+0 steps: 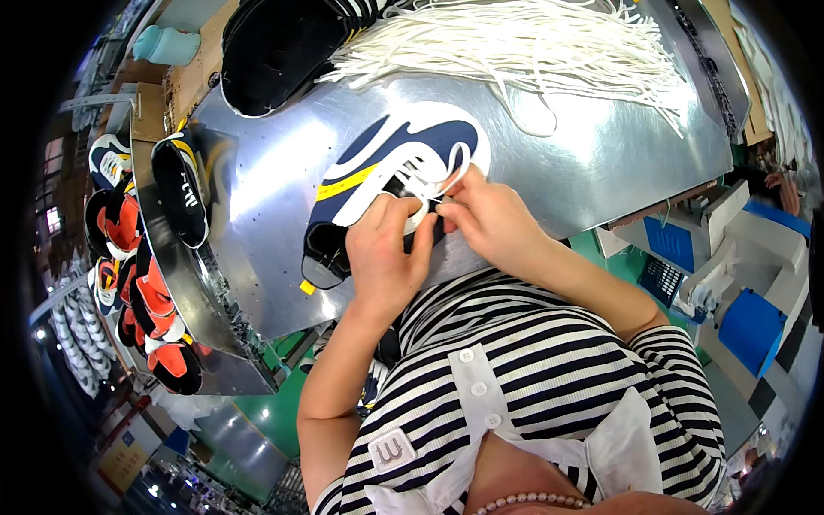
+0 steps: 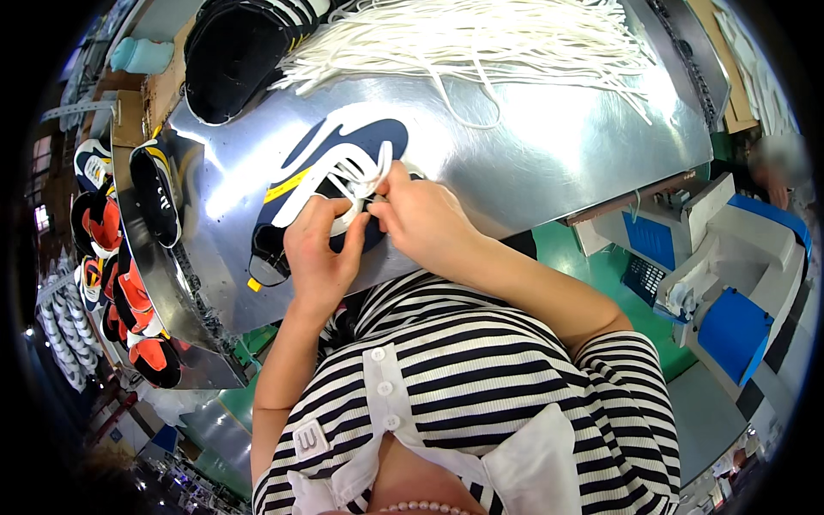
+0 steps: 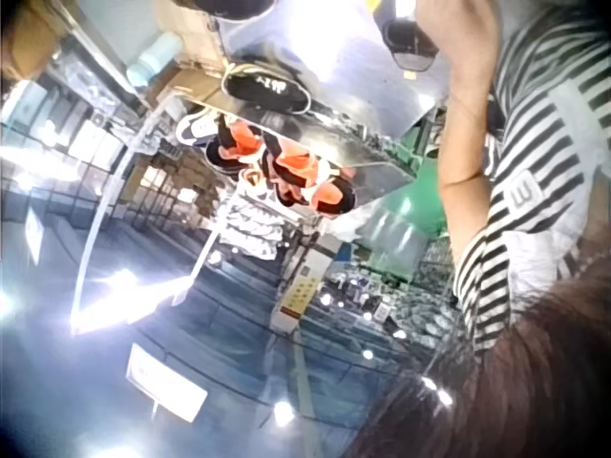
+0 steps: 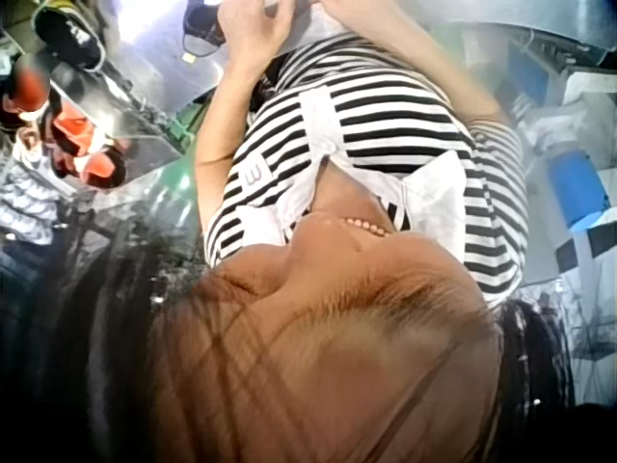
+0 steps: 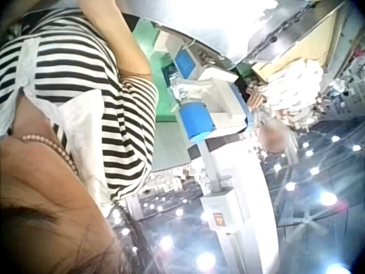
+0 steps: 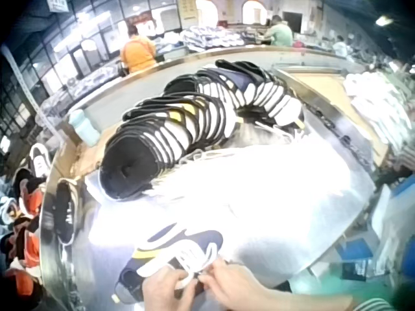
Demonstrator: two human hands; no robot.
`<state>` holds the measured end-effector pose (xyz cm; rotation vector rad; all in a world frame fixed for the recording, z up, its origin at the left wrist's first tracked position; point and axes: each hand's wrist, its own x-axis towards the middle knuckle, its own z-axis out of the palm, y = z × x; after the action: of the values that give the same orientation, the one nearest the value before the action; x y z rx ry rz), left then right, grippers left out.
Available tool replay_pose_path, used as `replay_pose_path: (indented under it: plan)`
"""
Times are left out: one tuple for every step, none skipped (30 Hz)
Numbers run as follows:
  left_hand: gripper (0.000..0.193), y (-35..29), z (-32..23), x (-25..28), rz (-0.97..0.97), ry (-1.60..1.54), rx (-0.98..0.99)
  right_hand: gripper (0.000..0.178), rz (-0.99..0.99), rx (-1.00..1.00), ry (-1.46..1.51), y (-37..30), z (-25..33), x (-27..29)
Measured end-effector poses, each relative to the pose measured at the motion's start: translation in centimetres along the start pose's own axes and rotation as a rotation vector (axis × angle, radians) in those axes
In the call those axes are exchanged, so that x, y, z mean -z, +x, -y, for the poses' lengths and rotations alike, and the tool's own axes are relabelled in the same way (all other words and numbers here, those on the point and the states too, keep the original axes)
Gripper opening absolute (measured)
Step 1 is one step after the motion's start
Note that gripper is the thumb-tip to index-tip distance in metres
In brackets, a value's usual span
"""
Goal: The person laces a shoe on a metal work surface, inserting a white lace through the eyelets and pulling it through to even the length. They then move a stack of shoe uppers, tear a small piece of white tape from a roll, cut it using scissors, and apply it to a shoe upper.
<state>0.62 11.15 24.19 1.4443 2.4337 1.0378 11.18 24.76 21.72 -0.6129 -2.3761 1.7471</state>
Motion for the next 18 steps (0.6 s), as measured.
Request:
replay_pose_path:
  plan:
    - [0.017, -0.3, 0.1, 0.1, -0.003, 0.012, 0.015, 0.023, 0.011, -0.012, 0.035, 0.2, 0.0, -0.1]
    - [0.015, -0.2, 0.2, 0.2, 0.020, -0.030, -0.001, 0.023, 0.023, -0.025, 0.070, 0.4, 0.0, -0.1]
    - [0.015, -0.1, 0.1, 0.4, 0.032, -0.035, -0.016, 0.024, 0.035, -0.030, 0.104, 0.6, 0.2, 0.0]
    - [0.014, 0.0, -0.1, 0.5, 0.043, -0.041, -0.031, 0.027, 0.046, -0.044, 0.091, 0.5, 0.6, 0.2]
    - [0.013, 0.0, -0.3, 0.5, 0.056, -0.046, -0.047, 0.027, 0.044, -0.041, 0.044, 0.3, 0.6, 0.2]
    - [0.013, 0.0, -0.3, 0.7, 0.050, -0.031, -0.055, 0.028, 0.040, -0.033, -0.003, 0.2, 0.7, 0.2]
    - [0.013, -0.2, -0.2, 0.8, 0.036, 0.003, -0.071, 0.029, 0.036, -0.024, -0.050, 0.0, 0.8, 0.3]
    - [0.013, -0.6, 0.0, 0.8, 0.023, 0.036, -0.087, 0.028, 0.062, 0.013, -0.129, -0.6, 0.8, 0.9]
    - [0.014, -0.8, 0.3, 0.9, 0.002, 0.075, -0.102, 0.028, 0.091, 0.060, -0.209, -1.4, 0.7, 2.2]
    - [0.015, -1.1, 0.1, 1.1, -0.039, 0.118, -0.111, 0.027, 0.115, 0.108, -0.287, -2.1, 0.5, 3.8]
    - [0.015, -1.4, 0.2, 1.6, -0.042, 0.138, -0.111, 0.023, 0.124, 0.070, -0.385, -2.5, 0.2, 5.7]
    - [0.015, -1.6, 0.2, 1.7, -0.042, 0.146, -0.117, 0.023, 0.008, -0.020, -0.426, -2.3, 1.1, 7.1]
    - [0.015, -1.8, 0.3, 1.8, -0.043, 0.155, -0.121, 0.023, -0.107, -0.109, -0.464, -1.8, 1.8, 7.9]
    - [0.014, -1.8, 0.3, 1.8, -0.063, 0.171, -0.156, 0.023, -0.050, 0.082, -0.390, -1.1, 2.3, 7.4]
    - [0.014, -1.5, 0.1, 1.4, -0.078, 0.176, -0.194, 0.024, -0.009, 0.259, -0.325, -0.5, 3.2, 6.4]
    - [0.014, -1.4, -0.1, 1.2, -0.092, 0.185, -0.226, 0.025, 0.040, 0.436, -0.256, 0.2, 4.2, 5.2]
    - [0.015, -1.3, -0.2, 1.0, -0.106, 0.197, -0.261, 0.021, 0.122, 0.509, -0.445, 0.6, 5.3, 3.6]
    - [0.016, -1.5, -0.2, 1.0, -0.105, 0.225, -0.260, 0.016, 0.101, 0.562, -0.515, 1.1, 4.1, 2.3]
